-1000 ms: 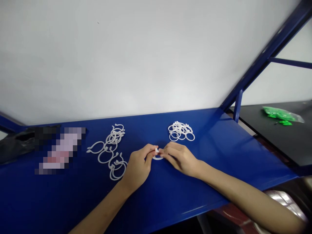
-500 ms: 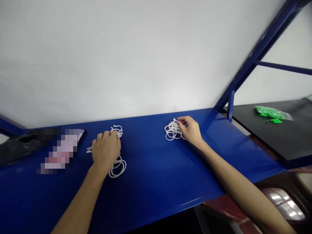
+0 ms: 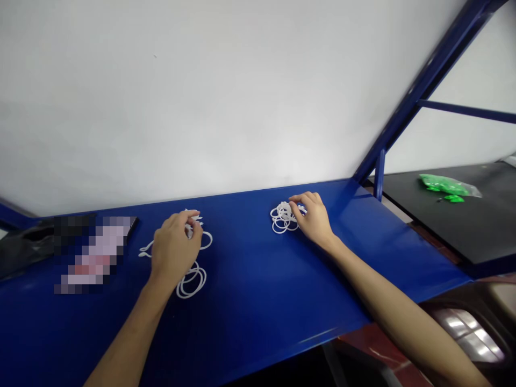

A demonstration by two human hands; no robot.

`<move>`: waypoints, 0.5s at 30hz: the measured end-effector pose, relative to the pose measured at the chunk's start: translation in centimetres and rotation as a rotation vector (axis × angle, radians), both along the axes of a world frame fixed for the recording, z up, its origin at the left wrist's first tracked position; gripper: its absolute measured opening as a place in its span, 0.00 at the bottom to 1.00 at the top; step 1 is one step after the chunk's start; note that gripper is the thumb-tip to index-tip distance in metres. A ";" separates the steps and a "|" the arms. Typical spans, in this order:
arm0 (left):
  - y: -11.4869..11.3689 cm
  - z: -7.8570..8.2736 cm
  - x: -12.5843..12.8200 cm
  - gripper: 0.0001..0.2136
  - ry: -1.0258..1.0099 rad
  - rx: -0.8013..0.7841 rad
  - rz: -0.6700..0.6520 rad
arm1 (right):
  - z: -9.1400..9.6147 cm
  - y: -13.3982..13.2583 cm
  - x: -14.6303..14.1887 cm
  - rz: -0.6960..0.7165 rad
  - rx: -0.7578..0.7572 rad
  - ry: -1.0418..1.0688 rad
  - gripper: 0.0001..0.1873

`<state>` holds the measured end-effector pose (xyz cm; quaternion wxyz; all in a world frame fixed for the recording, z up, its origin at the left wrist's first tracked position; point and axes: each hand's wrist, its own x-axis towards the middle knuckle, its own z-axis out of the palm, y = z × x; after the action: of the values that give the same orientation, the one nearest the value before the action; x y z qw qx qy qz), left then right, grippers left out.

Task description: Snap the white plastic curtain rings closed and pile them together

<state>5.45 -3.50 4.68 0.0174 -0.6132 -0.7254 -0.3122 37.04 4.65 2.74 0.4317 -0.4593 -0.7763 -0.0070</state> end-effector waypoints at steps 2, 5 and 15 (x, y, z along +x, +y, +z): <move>-0.2 0.1 0.7 0.14 -0.155 0.042 -0.096 | 0.4 -1.1 -0.7 0.074 0.035 -0.020 0.08; -0.6 0.0 2.0 0.12 -0.292 0.005 -0.187 | 0.8 -2.9 -2.0 0.249 0.025 -0.068 0.08; -1.3 -1.1 4.6 0.11 -0.634 -0.204 -0.324 | 0.3 -7.3 -5.1 0.725 -0.270 -0.183 0.24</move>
<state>10.06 -4.83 3.57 -0.3190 -0.5916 -0.6156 -0.4116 31.93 -2.61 3.04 0.2709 -0.2058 -0.9172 0.2073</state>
